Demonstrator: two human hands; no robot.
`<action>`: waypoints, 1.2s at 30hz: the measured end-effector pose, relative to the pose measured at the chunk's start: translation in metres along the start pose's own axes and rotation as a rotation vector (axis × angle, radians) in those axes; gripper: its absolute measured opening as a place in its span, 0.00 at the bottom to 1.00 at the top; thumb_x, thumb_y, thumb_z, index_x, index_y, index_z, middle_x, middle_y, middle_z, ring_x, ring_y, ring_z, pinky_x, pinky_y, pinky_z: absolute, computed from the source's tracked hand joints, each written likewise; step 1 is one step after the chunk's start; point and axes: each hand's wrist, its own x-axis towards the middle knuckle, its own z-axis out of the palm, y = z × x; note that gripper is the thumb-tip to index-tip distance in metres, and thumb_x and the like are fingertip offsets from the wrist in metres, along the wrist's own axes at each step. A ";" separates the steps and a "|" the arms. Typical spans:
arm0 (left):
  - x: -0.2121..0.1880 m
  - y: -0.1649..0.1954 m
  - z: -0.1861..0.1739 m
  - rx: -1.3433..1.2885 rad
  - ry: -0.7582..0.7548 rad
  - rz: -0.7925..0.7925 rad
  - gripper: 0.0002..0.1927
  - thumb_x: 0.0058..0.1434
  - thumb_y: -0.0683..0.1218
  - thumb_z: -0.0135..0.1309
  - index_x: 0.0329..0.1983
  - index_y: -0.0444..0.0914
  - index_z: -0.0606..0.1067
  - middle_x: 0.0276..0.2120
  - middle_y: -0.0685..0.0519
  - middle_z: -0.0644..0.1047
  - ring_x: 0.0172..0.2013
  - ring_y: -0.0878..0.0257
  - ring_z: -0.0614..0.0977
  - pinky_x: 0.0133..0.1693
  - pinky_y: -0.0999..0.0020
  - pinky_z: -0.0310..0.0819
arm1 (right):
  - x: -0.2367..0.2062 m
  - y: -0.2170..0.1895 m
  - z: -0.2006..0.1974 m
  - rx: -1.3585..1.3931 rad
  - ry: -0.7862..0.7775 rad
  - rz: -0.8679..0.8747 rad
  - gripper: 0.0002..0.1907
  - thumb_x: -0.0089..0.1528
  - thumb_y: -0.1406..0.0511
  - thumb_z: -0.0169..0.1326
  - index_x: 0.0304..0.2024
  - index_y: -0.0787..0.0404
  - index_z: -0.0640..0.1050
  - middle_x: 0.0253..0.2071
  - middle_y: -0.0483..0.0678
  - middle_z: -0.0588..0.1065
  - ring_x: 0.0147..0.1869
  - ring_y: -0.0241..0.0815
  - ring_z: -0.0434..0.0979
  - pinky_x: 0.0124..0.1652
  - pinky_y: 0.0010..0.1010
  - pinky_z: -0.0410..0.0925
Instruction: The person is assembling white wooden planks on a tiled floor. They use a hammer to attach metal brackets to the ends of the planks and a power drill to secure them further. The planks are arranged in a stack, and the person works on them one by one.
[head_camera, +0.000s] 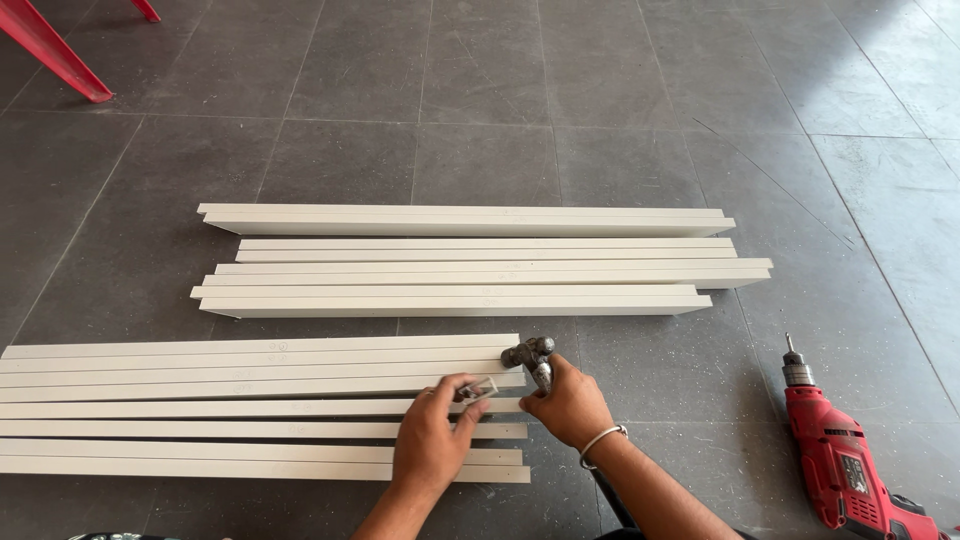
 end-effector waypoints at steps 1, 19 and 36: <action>0.001 0.002 0.003 0.027 -0.064 0.001 0.17 0.61 0.53 0.61 0.49 0.42 0.76 0.34 0.53 0.82 0.37 0.62 0.85 0.35 0.65 0.80 | 0.000 0.001 -0.001 -0.004 0.001 -0.002 0.22 0.53 0.60 0.68 0.45 0.59 0.75 0.37 0.50 0.84 0.44 0.46 0.86 0.48 0.37 0.77; 0.028 0.006 0.011 0.206 -0.436 -0.072 0.19 0.55 0.57 0.65 0.48 0.47 0.81 0.30 0.53 0.84 0.31 0.61 0.86 0.35 0.64 0.81 | -0.004 0.009 -0.040 0.109 0.141 0.076 0.17 0.54 0.61 0.68 0.40 0.59 0.76 0.33 0.48 0.83 0.35 0.41 0.85 0.38 0.35 0.78; 0.028 -0.003 0.010 0.198 -0.452 -0.081 0.18 0.55 0.56 0.66 0.48 0.50 0.81 0.29 0.53 0.85 0.30 0.62 0.87 0.34 0.66 0.81 | -0.004 0.009 -0.040 0.128 0.198 0.001 0.16 0.53 0.61 0.67 0.39 0.59 0.77 0.32 0.48 0.83 0.37 0.41 0.86 0.42 0.35 0.77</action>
